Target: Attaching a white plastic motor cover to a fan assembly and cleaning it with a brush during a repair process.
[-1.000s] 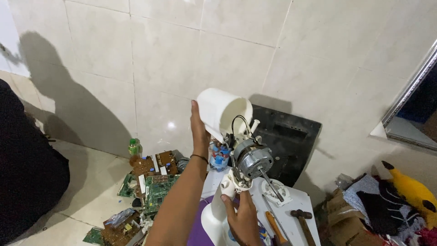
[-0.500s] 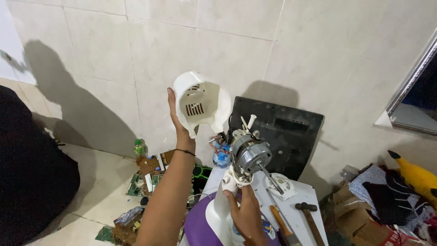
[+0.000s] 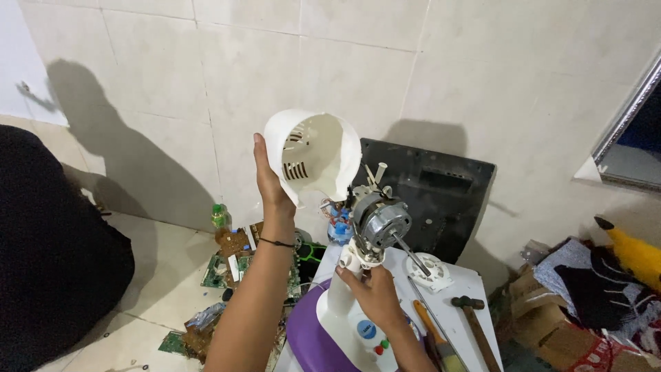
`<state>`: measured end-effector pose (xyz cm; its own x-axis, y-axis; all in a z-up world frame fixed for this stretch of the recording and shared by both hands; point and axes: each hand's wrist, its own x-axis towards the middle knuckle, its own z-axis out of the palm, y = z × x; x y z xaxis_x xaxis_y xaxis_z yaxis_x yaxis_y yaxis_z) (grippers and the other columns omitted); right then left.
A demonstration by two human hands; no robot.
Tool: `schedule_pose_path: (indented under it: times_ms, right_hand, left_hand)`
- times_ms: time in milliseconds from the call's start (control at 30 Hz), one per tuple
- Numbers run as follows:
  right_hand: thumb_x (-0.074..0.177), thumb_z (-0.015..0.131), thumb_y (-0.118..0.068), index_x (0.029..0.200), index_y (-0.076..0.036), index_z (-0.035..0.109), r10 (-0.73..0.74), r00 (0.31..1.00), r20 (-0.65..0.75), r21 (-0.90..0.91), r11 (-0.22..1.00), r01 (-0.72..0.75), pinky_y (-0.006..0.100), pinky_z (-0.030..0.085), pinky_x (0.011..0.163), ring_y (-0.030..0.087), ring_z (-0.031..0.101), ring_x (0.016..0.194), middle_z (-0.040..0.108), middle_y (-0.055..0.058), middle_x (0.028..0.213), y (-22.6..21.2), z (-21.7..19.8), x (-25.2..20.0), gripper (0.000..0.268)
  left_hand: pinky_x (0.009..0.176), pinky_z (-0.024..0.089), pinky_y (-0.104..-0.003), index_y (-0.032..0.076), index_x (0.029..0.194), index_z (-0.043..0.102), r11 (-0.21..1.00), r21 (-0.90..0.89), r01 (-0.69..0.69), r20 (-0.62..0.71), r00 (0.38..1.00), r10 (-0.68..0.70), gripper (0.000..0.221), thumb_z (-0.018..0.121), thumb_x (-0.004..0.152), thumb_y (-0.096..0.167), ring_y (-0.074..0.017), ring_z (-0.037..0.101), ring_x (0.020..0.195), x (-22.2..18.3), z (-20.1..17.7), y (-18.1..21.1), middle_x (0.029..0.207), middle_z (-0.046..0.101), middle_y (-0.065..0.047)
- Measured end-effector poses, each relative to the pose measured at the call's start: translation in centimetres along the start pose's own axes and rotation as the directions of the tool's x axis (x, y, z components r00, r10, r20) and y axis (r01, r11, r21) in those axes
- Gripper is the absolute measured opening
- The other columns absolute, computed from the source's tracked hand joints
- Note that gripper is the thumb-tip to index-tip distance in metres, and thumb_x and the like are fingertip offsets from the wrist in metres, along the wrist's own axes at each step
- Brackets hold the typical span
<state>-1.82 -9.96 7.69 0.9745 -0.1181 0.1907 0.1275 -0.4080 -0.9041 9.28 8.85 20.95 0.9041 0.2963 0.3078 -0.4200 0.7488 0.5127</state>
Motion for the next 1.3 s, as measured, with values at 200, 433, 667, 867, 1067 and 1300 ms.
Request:
schedule_pose_path:
  times_ms: [200,433,667,867,1067,1300]
  right_hand:
    - [0.084,0.081,-0.022,0.094,0.002,0.077,-0.119,0.990,0.075,0.000,0.993,0.119,0.025,0.040,0.043,0.009,0.052,0.047,0.072,0.006,0.065,1.0,-1.0,0.5,0.026]
    - [0.083,0.081,-0.015,0.101,0.005,0.076,-0.113,0.977,0.182,0.092,0.991,0.098,0.025,0.057,0.056,0.014,0.071,0.061,0.082,0.014,0.083,0.9,-1.8,-0.1,0.028]
    - [0.083,0.081,-0.013,0.106,0.006,0.074,-0.081,0.981,0.177,0.124,0.991,0.060,0.025,0.060,0.055,0.017,0.075,0.063,0.082,0.016,0.086,1.7,-1.4,-0.2,0.031]
    - [0.085,0.080,-0.018,0.104,0.006,0.073,-0.038,0.989,0.142,0.141,0.990,0.018,0.024,0.053,0.054,0.013,0.067,0.059,0.080,0.014,0.083,1.3,-1.2,-0.9,0.031]
    - [0.085,0.080,-0.019,0.105,0.005,0.074,-0.064,0.987,0.147,0.105,0.993,0.048,0.026,0.059,0.064,0.015,0.074,0.070,0.082,0.014,0.088,1.8,-1.4,-0.6,0.031]
    - [0.085,0.078,-0.018,0.106,0.004,0.073,-0.130,0.980,0.149,0.129,0.985,0.111,0.027,0.060,0.065,0.016,0.074,0.071,0.082,0.014,0.087,2.3,-1.2,-0.4,0.031]
  left_hand:
    - [0.101,0.049,-0.043,0.006,0.151,0.040,0.990,0.017,-0.142,-0.085,0.986,0.143,0.087,0.042,0.086,0.063,-0.0348,0.054,0.130,0.9,-0.6,0.3,0.149,0.050,-0.021]
    - [0.108,0.046,-0.052,-0.004,0.152,0.032,0.939,0.237,-0.251,0.001,0.966,0.258,0.097,0.037,0.088,0.069,-0.0492,0.043,0.138,1.5,-1.4,-0.1,0.150,0.041,-0.032]
    - [0.100,0.051,-0.045,-0.010,0.137,0.050,0.925,0.312,-0.215,0.044,0.976,0.212,0.091,0.037,0.089,0.067,-0.0426,0.057,0.124,1.5,-0.1,-1.7,0.132,0.057,-0.029]
    - [0.094,0.051,-0.034,-0.009,0.132,0.054,0.951,0.286,-0.115,0.074,0.992,0.098,0.081,0.038,0.092,0.060,-0.0290,0.062,0.116,-0.2,1.5,-2.1,0.131,0.062,-0.025]
    - [0.099,0.047,-0.035,-0.008,0.130,0.054,0.946,0.301,-0.117,0.118,0.989,0.085,0.082,0.037,0.091,0.063,-0.0300,0.058,0.122,0.3,1.8,-3.0,0.135,0.060,-0.024]
    - [0.101,0.048,-0.039,-0.008,0.140,0.047,0.975,0.190,-0.116,0.113,0.989,0.095,0.087,0.035,0.092,0.063,-0.0365,0.055,0.128,0.8,1.2,-4.7,0.144,0.052,-0.028]
